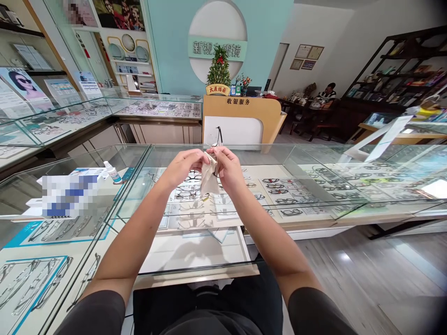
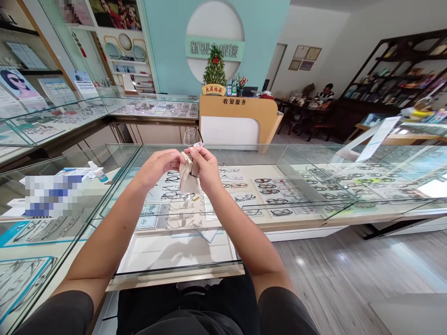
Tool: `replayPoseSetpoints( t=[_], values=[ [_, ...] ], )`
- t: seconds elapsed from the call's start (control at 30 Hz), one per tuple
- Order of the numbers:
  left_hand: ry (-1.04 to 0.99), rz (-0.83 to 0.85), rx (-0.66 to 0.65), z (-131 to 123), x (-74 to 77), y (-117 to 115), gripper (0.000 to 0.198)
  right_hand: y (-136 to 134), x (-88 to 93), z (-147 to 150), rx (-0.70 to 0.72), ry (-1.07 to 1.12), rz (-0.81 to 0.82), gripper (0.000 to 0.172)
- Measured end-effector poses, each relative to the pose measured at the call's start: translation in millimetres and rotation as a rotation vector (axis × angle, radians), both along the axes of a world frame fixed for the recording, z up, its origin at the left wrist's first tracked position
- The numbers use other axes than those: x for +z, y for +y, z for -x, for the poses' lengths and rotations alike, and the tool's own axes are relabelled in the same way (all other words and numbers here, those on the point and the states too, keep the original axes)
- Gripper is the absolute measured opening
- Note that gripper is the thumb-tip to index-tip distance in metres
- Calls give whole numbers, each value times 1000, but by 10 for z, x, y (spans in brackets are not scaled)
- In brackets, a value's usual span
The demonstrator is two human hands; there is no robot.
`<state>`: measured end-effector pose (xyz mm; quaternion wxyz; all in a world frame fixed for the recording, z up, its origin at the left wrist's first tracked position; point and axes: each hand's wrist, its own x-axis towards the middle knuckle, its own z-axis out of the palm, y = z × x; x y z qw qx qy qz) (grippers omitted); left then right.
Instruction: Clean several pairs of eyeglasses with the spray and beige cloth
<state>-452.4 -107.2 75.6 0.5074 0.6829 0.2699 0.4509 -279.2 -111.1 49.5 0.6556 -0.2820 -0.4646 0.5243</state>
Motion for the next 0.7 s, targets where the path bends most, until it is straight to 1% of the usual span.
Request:
replayPoseSetpoints(
  t=[0.07,0.1,0.13,0.2,0.3,0.37,0.43,0.53,0.7],
  values=[
    [-37,-68,96,21,25,-26,47,20,85,64,29,-13,-21,45],
    [-68,-90,140,21,31,-44,47,28,125,93,44,-20,-34,45],
    [-109,-95,171,15,34,-62,50,35,162,119,62,-25,-48,45],
    [-200,-62,193,-4,31,-91,61,48,226,164,91,-36,-81,46],
    [-267,35,178,-16,22,-107,68,61,294,217,105,-56,-135,45],
    [-240,103,141,-4,17,-102,65,65,324,246,99,-58,-163,45],
    [-183,137,114,16,12,-91,62,72,345,265,98,-47,-182,43],
    [-127,92,124,36,5,-81,65,112,373,235,140,-46,-196,42],
    [-95,-38,80,28,30,-120,65,253,445,-33,365,-199,-196,50]
  ],
)
